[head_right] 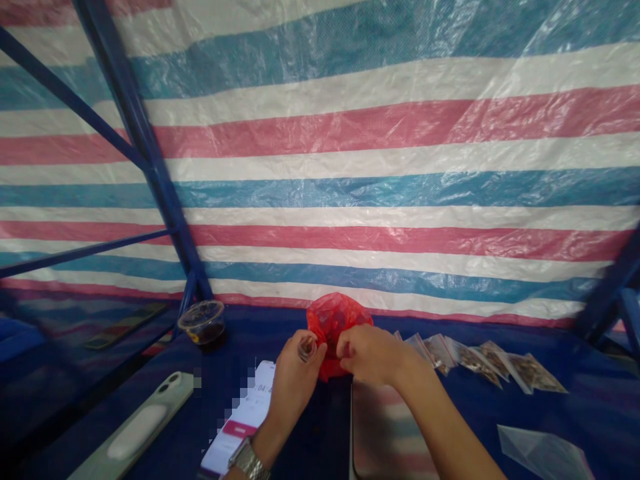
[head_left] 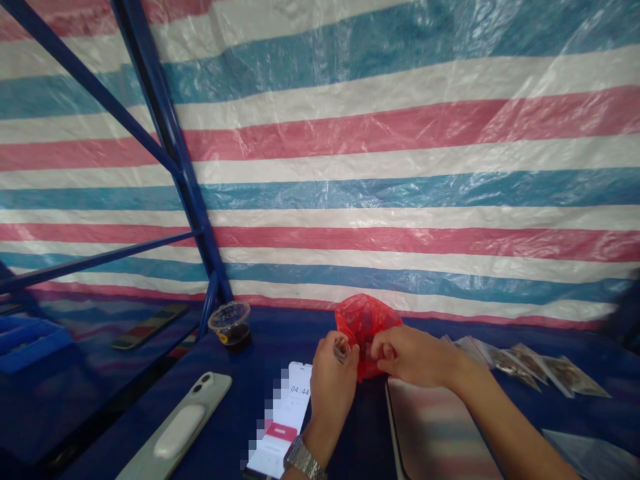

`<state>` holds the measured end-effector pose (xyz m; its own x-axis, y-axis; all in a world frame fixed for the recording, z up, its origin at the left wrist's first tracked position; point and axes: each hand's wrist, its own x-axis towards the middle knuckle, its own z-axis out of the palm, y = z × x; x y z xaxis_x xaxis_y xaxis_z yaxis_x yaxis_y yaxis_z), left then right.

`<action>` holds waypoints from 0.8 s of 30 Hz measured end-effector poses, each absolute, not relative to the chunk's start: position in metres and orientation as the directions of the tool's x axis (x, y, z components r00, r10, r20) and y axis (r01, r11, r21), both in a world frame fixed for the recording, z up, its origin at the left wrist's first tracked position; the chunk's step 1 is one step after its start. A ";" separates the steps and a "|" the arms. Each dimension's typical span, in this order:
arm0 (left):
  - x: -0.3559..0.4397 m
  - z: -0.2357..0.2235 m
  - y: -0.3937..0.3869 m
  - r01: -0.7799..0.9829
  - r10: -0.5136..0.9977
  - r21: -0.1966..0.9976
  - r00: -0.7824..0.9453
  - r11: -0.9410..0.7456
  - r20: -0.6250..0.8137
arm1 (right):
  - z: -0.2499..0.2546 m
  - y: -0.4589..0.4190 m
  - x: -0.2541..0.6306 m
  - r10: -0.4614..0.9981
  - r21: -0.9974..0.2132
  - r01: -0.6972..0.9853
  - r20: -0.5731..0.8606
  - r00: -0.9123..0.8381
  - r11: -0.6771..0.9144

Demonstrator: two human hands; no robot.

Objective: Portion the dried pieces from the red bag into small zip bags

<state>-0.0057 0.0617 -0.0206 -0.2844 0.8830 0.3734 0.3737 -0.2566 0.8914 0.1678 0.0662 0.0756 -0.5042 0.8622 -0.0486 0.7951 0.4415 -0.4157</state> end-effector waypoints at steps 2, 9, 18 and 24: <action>-0.009 -0.022 0.065 0.338 0.883 0.904 -0.292 -0.263 0.366 | 0.079 0.058 0.160 0.834 -0.428 0.783 -0.109 -0.541 0.452; -0.013 -0.016 0.069 0.210 0.870 0.927 -0.328 -0.312 0.367 | 0.067 0.033 0.120 0.824 -0.257 0.852 -0.242 -0.513 0.455; -0.023 -0.011 0.067 0.145 0.853 0.923 -0.353 -0.356 0.384 | 0.056 0.026 0.106 0.822 -0.214 0.868 -0.281 -0.495 0.449; -0.028 -0.004 0.064 0.112 0.834 0.923 -0.397 -0.369 0.382 | 0.079 0.051 0.138 0.837 -0.407 0.772 -0.032 -0.546 0.488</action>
<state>-0.0277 0.0640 -0.0042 -0.3973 0.8344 0.3821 0.1118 -0.3692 0.9226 0.1383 0.0510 0.0795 -0.5462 0.8371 -0.0319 0.7719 0.4881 -0.4073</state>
